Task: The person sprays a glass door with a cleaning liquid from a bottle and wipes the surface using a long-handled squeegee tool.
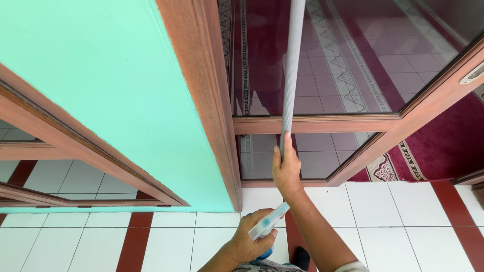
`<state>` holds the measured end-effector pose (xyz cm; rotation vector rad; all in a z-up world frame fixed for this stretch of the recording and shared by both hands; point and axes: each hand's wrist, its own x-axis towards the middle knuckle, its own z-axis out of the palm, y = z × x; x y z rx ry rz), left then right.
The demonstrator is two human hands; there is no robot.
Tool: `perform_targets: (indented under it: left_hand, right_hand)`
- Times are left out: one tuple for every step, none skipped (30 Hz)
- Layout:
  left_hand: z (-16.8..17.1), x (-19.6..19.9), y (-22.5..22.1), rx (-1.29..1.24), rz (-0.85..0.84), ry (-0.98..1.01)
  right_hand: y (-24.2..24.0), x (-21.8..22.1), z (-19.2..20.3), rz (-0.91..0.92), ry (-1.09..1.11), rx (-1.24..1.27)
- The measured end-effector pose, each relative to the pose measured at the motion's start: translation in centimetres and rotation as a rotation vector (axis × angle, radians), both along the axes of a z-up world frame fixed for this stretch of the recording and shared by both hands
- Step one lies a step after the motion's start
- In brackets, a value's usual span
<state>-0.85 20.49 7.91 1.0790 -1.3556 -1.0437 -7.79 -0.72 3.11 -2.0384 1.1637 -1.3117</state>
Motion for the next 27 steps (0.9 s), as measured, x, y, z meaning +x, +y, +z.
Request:
perform_targets:
  left_hand:
    - [-0.1,0.3,0.1,0.002,-0.001,-0.001]
    - [-0.2,0.5,0.3,0.053,0.001,-0.002]
    - [-0.4,0.7,0.3,0.104,0.002,-0.002]
    - [-0.5,0.9,0.5,0.110,0.000,-0.006]
    - [-0.7,1.1,0.7,0.106,0.006,0.016]
    - [-0.8,1.3,0.7,0.098,0.013,0.040]
    - [-0.9,1.4,0.6,0.100,0.011,0.037]
    - [-1.1,1.6,0.7,0.102,0.032,0.035]
    - [-1.3,1.6,0.6,0.105,0.053,0.032]
    - [-1.5,1.6,0.3,0.113,0.053,0.029]
    - [-1.7,1.6,-0.2,0.132,0.059,-0.005]
    - [-1.9,1.3,-0.2,0.159,0.061,-0.037]
    - [-2.0,1.0,-0.3,0.175,0.058,-0.038]
    - [-2.0,0.7,-0.8,0.156,0.056,-0.045]
    - [-1.9,0.5,-1.3,0.137,0.054,-0.051]
    - [-1.9,0.0,-1.8,0.147,0.045,-0.049]
    - [-1.8,-0.4,-2.2,0.104,0.027,-0.046]
    - [-1.7,-1.0,-2.7,0.057,0.010,-0.038]
    - [-1.6,-1.5,-3.1,0.063,0.002,-0.032]
    - [-1.6,-2.0,-3.6,0.076,-0.016,-0.045]
    - [-1.6,-2.6,-4.2,0.089,-0.035,-0.059]
    - [-1.6,-3.2,-4.7,0.089,-0.036,-0.052]
    - [-1.6,-3.8,-5.3,0.003,-0.039,-0.041]
    - [-1.7,-4.2,-5.5,-0.078,-0.042,-0.036]
    - [-1.8,-4.8,-5.6,-0.073,-0.044,-0.036]
    - [-1.9,-5.3,-6.2,0.004,-0.061,-0.050]
    - [-1.9,-5.7,-6.7,0.080,-0.079,-0.064]
  right_hand:
    - [-0.2,0.5,0.2,-0.008,-0.040,-0.076]
    - [-0.1,0.6,-0.4,-0.009,-0.042,-0.072]
    - [-0.2,0.4,-1.7,-0.024,-0.027,-0.080]
    - [-0.1,0.1,-3.7,-0.038,-0.012,-0.085]
    - [0.3,-0.5,-6.3,-0.040,0.005,-0.050]
    - [1.0,-1.2,-9.3,-0.042,0.024,-0.020]
    - [1.8,-1.8,-12.5,-0.039,0.034,0.023]
    - [3.1,-2.9,-15.7,-0.034,0.043,0.067]
    - [4.6,-4.6,-18.7,-0.008,0.084,0.076]
    - [6.3,-6.2,-21.1,0.018,0.124,0.090]
    - [7.5,-7.5,-22.8,0.007,0.153,0.112]
    - [8.7,-8.8,-24.0,-0.007,0.186,0.142]
    - [9.8,-10.0,-24.7,-0.008,0.186,0.159]
    - [10.4,-10.9,-25.1,0.010,0.154,0.208]
    - [10.9,-11.4,-25.0,0.027,0.121,0.256]
    - [11.0,-11.8,-24.6,0.019,0.122,0.267]
    - [10.8,-11.9,-23.9,0.024,0.052,0.388]
    - [9.8,-11.8,-22.8,0.029,-0.016,0.504]
    - [8.7,-11.6,-21.4,0.061,-0.037,0.370]
    - [7.1,-11.3,-19.5,0.094,-0.054,0.231]
    - [5.6,-10.7,-17.3,0.100,-0.071,0.117]
    - [3.7,-10.1,-15.0,0.112,-0.088,0.003]
    - [1.3,-9.7,-12.5,0.057,-0.072,-0.012]
    - [-0.7,-9.2,-10.1,0.001,-0.061,-0.022]
    - [-2.6,-9.6,-7.8,0.023,-0.064,-0.018]
    - [-4.3,-10.1,-5.7,0.040,-0.071,-0.020]
    - [-5.6,-10.5,-4.2,0.034,-0.073,-0.018]
